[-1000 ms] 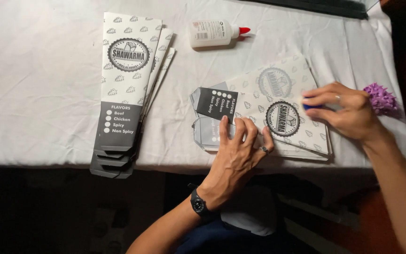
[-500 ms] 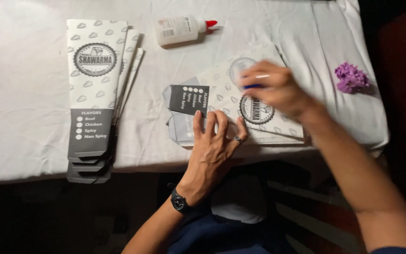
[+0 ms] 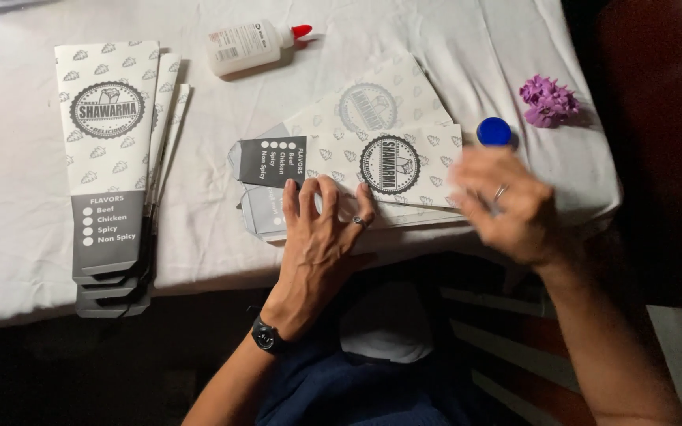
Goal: The person folds flat printed paper sheets into cone-shaped wrappers, applies glue to the edges, and presses them to seal. They repeat this process for multiple cones, stacking finished units on the table.
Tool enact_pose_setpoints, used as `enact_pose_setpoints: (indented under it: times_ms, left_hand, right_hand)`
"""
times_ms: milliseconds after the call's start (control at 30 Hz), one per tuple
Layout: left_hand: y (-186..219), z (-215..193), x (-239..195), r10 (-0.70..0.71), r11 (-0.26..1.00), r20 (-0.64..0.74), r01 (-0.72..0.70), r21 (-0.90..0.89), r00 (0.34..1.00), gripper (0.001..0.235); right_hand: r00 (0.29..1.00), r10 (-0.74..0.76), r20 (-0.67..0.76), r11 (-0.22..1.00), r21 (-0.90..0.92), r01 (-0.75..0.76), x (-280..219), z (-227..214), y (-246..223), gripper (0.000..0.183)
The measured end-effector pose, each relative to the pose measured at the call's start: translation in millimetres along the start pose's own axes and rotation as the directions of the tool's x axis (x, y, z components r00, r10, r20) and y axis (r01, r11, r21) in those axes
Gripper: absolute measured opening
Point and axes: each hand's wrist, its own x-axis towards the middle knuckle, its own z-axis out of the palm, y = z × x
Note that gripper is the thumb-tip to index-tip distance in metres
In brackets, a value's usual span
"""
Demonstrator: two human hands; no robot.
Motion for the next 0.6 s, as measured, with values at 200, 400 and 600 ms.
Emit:
enact_pose_setpoints:
  times_ms: [200, 400, 600]
  left_hand:
    - [0.4, 10.0, -4.0, -0.003, 0.999, -0.069, 0.0, -0.044, 0.998, 0.101]
    - [13.0, -20.5, 4.2, -0.099, 0.994, -0.134, 0.093, -0.053, 0.986, 0.094]
    - [8.0, 5.9, 10.4, 0.073, 0.98, 0.055, -0.061, -0.187, 0.996, 0.079]
  right_hand:
    - [0.995, -0.094, -0.036, 0.995, 0.032, 0.095, -17.8, 11.3, -16.7, 0.003]
    - [0.989, -0.143, 0.033, 0.99, -0.015, 0.143, -13.4, 3.5, -8.3, 0.003]
    - [0.996, 0.08, 0.045, 0.995, -0.062, -0.077, -10.7, 1.2, 75.8, 0.005]
